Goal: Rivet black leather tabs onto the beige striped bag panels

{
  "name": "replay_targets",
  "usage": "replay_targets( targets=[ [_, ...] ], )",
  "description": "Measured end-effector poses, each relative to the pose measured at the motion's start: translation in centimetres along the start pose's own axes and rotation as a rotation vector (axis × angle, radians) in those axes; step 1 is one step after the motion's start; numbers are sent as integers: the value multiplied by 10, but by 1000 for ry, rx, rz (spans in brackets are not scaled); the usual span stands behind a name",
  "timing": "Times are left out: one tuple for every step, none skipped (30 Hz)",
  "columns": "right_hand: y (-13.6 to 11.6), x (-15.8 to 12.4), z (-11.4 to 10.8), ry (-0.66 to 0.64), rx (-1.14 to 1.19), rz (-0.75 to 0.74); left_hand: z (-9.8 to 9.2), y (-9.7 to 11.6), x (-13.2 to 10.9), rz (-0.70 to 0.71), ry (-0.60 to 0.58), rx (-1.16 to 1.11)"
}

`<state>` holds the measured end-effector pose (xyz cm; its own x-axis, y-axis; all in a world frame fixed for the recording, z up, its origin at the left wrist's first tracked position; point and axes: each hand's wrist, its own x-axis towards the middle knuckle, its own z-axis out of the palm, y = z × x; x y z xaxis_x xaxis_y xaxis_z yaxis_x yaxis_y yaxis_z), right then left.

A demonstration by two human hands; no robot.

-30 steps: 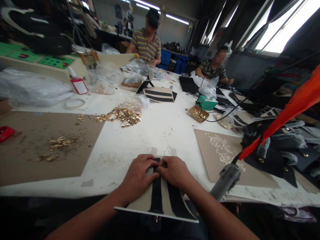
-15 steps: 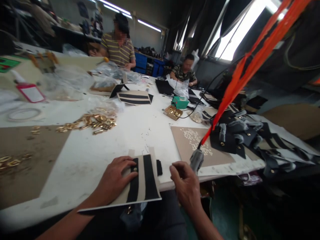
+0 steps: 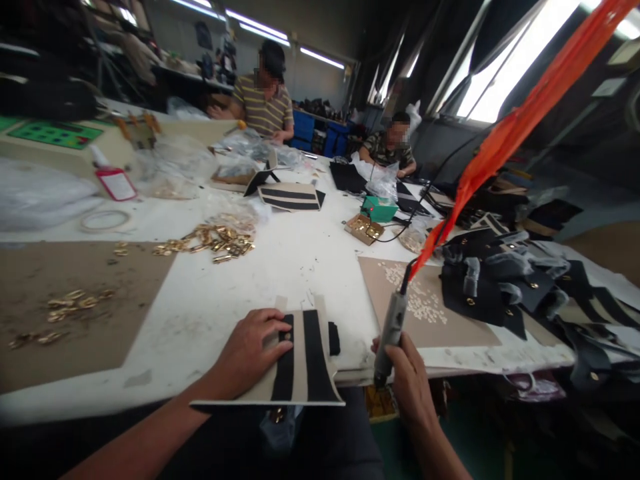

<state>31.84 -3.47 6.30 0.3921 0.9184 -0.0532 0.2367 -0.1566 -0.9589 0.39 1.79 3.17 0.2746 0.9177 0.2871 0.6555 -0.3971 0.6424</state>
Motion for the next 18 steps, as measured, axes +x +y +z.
replay_targets(
  targets=[
    [-11,1,12,-43,193,-9,0,0,0,-6,3,-3],
    [-23,1,25,-80,367,-17,-1,1,0,-10,3,-7],
    [-36,2,39,-115,504,-29,-1,1,0,-13,3,-12],
    [-49,3,55,-160,589,-46,0,0,0,-15,5,-18],
    [-61,4,71,-198,639,-67,0,0,0,-17,10,-24],
    [-72,5,87,-246,665,-88,1,-1,0,-17,15,-30],
    [-81,7,101,-299,673,-115,2,-2,0,-18,21,-35],
    [-87,8,114,-360,664,-142,2,-3,0,-21,28,-39],
    [-91,10,126,-427,644,-170,3,-4,0,-26,31,-44],
    [-92,11,136,-491,617,-196,3,-4,0,-32,30,-50],
    [-92,13,144,-542,590,-217,4,-5,1,-40,27,-58],
    [-90,15,150,-583,561,-231,3,-5,1,-49,25,-66],
    [-87,16,156,-617,535,-241,3,-5,1,-56,24,-73],
    [-83,18,160,-645,515,-251,2,-5,1,-59,20,-79],
    [-80,20,163,-672,498,-260,2,-5,2,-60,17,-84],
    [-77,21,166,-699,488,-265,1,-5,2,-58,14,-87],
    [-74,23,168,-720,486,-271,0,-6,3,-55,10,-90],
    [-71,24,170,-733,492,-276,0,-6,3,-52,6,-93]
  ],
)
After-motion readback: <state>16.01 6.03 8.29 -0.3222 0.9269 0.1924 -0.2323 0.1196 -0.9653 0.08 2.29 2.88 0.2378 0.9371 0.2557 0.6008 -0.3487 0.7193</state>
